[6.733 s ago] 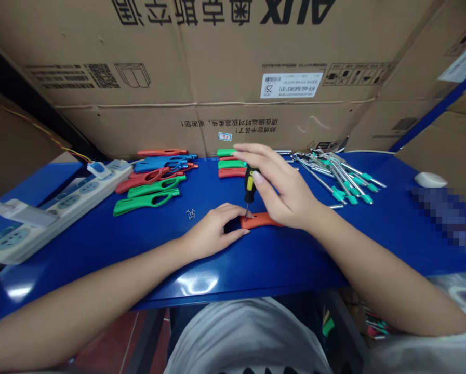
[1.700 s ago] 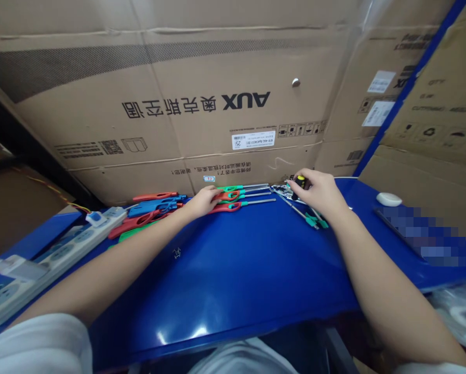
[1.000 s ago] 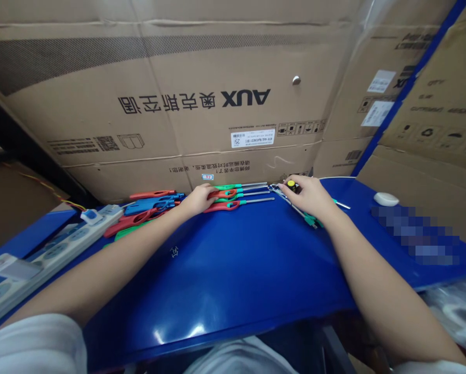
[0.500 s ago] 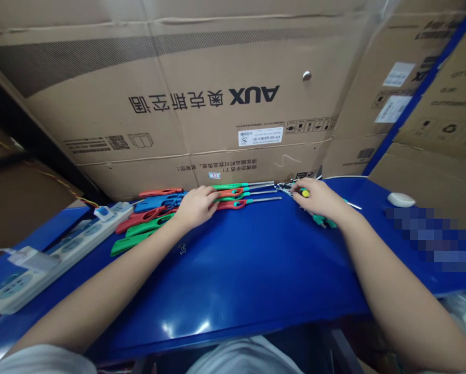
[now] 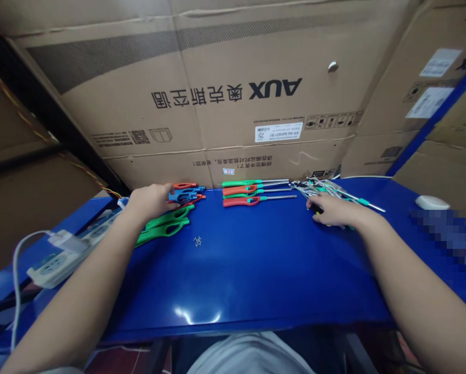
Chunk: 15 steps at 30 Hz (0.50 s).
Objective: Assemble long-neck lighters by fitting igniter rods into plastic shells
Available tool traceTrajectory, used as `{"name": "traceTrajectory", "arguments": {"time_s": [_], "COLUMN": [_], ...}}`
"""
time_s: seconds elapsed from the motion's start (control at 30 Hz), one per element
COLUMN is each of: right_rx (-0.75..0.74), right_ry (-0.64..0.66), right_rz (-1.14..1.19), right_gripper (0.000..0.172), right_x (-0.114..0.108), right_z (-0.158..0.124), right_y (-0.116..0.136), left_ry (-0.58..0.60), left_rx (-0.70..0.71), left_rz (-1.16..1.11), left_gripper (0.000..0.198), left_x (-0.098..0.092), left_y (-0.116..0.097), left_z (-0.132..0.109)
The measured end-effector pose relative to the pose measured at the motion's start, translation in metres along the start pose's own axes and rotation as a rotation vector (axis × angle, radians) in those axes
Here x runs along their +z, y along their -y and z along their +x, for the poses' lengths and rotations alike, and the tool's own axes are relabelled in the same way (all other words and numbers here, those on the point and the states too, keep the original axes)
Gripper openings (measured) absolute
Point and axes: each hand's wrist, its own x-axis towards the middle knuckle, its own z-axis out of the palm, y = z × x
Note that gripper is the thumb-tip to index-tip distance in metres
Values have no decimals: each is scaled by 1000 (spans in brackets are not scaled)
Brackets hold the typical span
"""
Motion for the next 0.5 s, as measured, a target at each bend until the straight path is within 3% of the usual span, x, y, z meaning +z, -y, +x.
{"name": "traceTrajectory", "arguments": {"time_s": [0.1,0.3,0.5], "right_rx": [-40,-152,-188], "right_ry": [-30,-134,-468], "right_rz": [-35,-169,-162], "right_gripper": [29,17,27], "right_x": [3,2,-7], "right_z": [3,8,-2], "right_y": [-4,-5,15], "left_ry": [175,304,319], "left_rx": [-134,-239,-266], "left_rz": [208,230,144], "left_gripper": [38,29,22], "left_x": [-9,-16,-9], "left_y": [-3,-2,0], "left_z": [-1,-1,1]}}
